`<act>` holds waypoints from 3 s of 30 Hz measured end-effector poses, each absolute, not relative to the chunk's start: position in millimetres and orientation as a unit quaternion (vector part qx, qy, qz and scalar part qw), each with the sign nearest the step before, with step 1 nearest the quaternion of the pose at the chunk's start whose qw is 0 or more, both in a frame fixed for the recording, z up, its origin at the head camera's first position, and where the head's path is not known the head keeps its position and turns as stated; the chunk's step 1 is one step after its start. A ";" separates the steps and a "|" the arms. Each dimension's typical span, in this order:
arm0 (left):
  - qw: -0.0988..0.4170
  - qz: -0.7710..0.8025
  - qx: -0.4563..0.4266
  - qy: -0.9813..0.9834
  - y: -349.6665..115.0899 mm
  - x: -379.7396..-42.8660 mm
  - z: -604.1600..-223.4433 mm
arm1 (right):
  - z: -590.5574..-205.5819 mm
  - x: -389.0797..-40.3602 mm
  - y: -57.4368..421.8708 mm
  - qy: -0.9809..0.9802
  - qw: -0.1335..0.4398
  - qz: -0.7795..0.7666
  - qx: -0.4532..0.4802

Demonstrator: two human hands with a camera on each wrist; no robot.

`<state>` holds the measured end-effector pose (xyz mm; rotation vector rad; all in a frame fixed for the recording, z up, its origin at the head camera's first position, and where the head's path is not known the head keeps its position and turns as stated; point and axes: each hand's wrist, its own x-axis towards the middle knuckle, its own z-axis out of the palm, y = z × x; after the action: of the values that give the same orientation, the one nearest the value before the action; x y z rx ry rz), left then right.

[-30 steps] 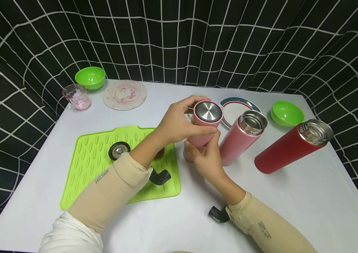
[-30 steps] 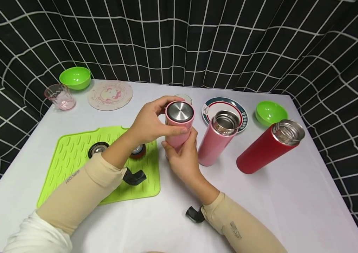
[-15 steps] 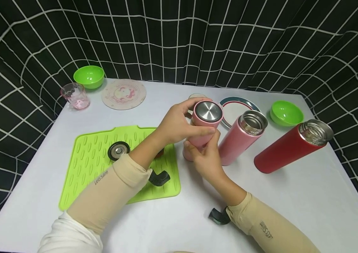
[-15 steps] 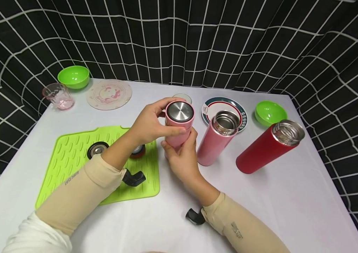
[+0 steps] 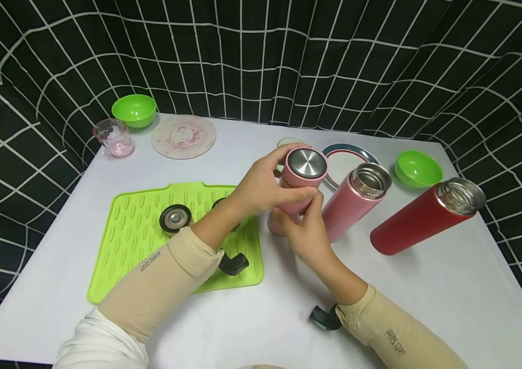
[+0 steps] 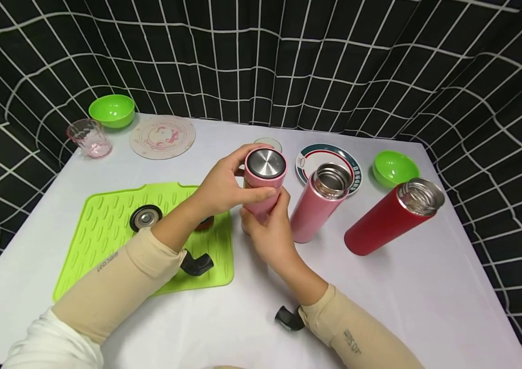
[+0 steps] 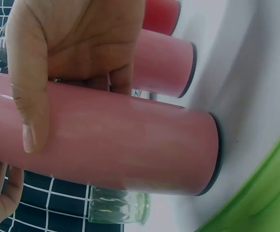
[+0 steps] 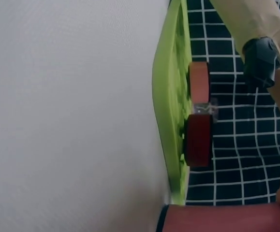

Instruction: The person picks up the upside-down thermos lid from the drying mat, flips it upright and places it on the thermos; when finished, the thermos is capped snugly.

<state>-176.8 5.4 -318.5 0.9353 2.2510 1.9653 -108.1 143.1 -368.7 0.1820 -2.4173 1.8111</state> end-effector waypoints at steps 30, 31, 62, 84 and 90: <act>0.078 0.230 0.151 0.958 -179.4 -133.9 -343.4 | -356.2 -12.3 176.1 -0.888 0.082 0.390 0.230; 0.091 0.222 0.146 0.960 -182.8 -136.3 -347.3 | -356.3 -13.0 176.1 -0.887 0.078 0.391 0.234; 0.051 0.206 0.305 0.929 -121.4 -104.4 -318.3 | -360.3 -34.0 157.9 -0.842 -0.119 0.500 0.165; 0.032 0.213 0.405 0.889 -59.9 -87.8 -317.4 | -360.9 -50.0 150.9 -0.763 -0.218 0.604 0.070; 0.089 0.305 0.317 0.893 -72.1 -96.0 -319.0 | -360.7 -50.7 155.7 -0.789 -0.123 0.589 0.125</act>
<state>-96.0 -72.1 -319.0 0.9443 2.6578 0.9085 -50.7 155.7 -360.7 0.4270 -2.6920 2.0111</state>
